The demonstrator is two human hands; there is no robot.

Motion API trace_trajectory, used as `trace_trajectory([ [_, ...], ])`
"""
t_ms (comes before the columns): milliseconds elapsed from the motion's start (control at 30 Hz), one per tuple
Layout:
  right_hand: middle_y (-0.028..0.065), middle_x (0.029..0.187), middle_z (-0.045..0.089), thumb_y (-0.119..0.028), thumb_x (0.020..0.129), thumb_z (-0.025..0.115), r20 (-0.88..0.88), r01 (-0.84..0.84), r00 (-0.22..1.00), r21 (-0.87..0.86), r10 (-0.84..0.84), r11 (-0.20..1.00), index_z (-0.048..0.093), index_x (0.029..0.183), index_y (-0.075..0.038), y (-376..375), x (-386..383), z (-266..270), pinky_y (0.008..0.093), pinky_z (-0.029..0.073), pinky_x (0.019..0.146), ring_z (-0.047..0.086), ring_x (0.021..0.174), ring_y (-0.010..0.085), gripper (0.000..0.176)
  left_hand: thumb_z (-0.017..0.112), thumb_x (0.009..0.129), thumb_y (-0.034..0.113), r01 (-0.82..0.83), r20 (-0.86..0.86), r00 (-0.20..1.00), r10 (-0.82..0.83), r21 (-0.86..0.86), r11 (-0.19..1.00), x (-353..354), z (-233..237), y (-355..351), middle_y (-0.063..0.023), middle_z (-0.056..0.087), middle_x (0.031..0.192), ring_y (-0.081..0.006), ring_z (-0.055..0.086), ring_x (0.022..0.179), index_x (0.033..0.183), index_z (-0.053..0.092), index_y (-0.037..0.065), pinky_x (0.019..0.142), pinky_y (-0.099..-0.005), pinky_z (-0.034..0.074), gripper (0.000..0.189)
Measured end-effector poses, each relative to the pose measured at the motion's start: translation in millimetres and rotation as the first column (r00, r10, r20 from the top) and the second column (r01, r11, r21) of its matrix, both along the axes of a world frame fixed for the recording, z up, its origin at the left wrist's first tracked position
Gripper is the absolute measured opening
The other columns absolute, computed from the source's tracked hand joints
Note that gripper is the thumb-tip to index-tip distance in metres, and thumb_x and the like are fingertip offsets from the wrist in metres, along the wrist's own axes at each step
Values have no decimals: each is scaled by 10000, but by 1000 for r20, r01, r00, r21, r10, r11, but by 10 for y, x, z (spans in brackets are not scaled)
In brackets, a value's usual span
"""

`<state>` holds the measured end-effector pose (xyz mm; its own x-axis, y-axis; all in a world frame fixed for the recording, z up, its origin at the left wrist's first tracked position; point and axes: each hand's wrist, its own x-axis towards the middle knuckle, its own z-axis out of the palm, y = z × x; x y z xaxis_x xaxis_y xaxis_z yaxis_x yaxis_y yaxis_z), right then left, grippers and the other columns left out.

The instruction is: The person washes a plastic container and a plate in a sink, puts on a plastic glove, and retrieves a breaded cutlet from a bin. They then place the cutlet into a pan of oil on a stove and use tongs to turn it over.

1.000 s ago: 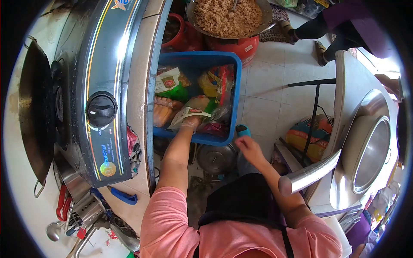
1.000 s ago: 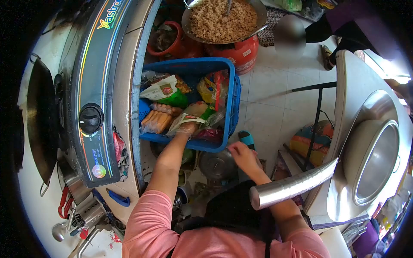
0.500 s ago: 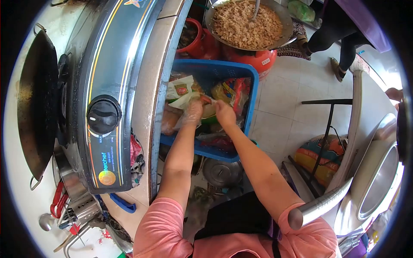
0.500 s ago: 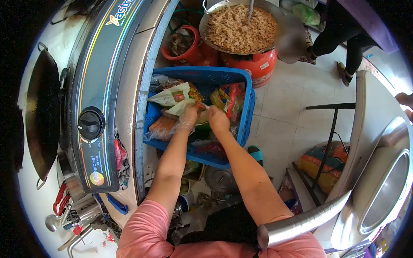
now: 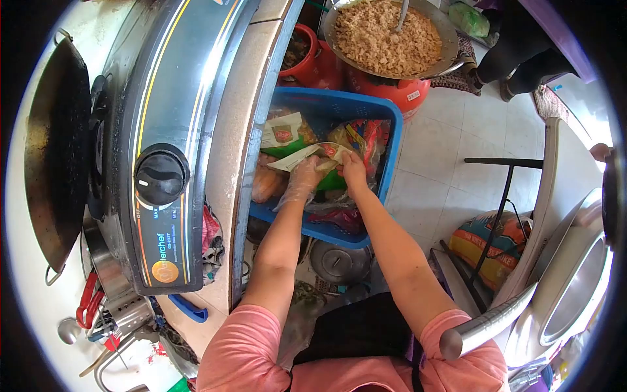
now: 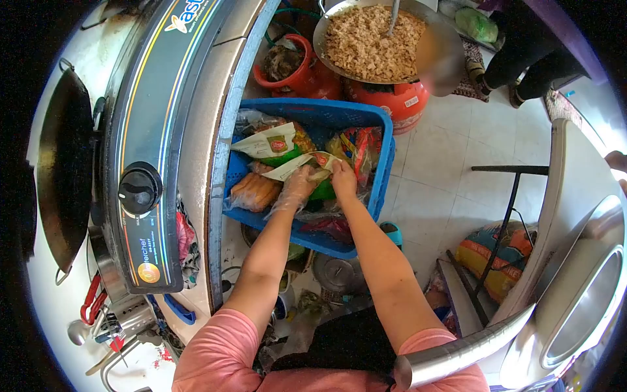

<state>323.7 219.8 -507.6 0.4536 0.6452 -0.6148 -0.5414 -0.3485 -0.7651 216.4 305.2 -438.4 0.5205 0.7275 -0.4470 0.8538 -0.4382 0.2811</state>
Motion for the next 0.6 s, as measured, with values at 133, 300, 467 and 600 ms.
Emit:
trace_trajectory([
  [133, 83, 1234, 491, -349, 946, 435, -296, -5, 955, -92, -22, 996, 453, 1292, -150, -39, 108, 438, 466, 427, 854, 505, 1030, 264, 400, 683, 765, 170, 1, 15, 1000, 0, -102, 995, -23, -78, 25, -177, 617, 1003, -346, 584, 997, 1067, 587, 59, 863, -413, 458, 336],
  [300, 97, 1408, 323, -372, 961, 400, -539, 104, 832, -77, -129, 992, 366, 1350, -201, 1, 113, 449, 653, 227, 985, 327, 1209, 386, 427, 684, 749, 124, -36, 129, 990, 59, -175, 984, -121, -331, -39, -161, 606, 1020, -300, 577, 1019, 1108, 562, 74, 866, -394, 451, 382],
  [467, 84, 1380, 380, -360, 966, 396, -493, 147, 862, 12, -122, 989, 392, 1329, -191, -8, 68, 432, 550, 221, 1016, 335, 1228, 345, 400, 635, 773, 149, -227, 117, 940, 320, -487, 843, -165, -409, -41, -133, 580, 1044, -232, 550, 1002, 1131, 539, 83, 861, -332, 419, 376],
  [600, 66, 1309, 463, -335, 974, 382, -412, 120, 910, 137, -53, 983, 429, 1289, -190, -42, 73, 506, 479, 240, 1010, 364, 1219, 290, 350, 576, 817, 192, -242, 150, 908, 392, -577, 780, -142, -155, -64, -117, 579, 1055, -209, 543, 961, 1130, 535, 73, 847, -314, 409, 336],
])
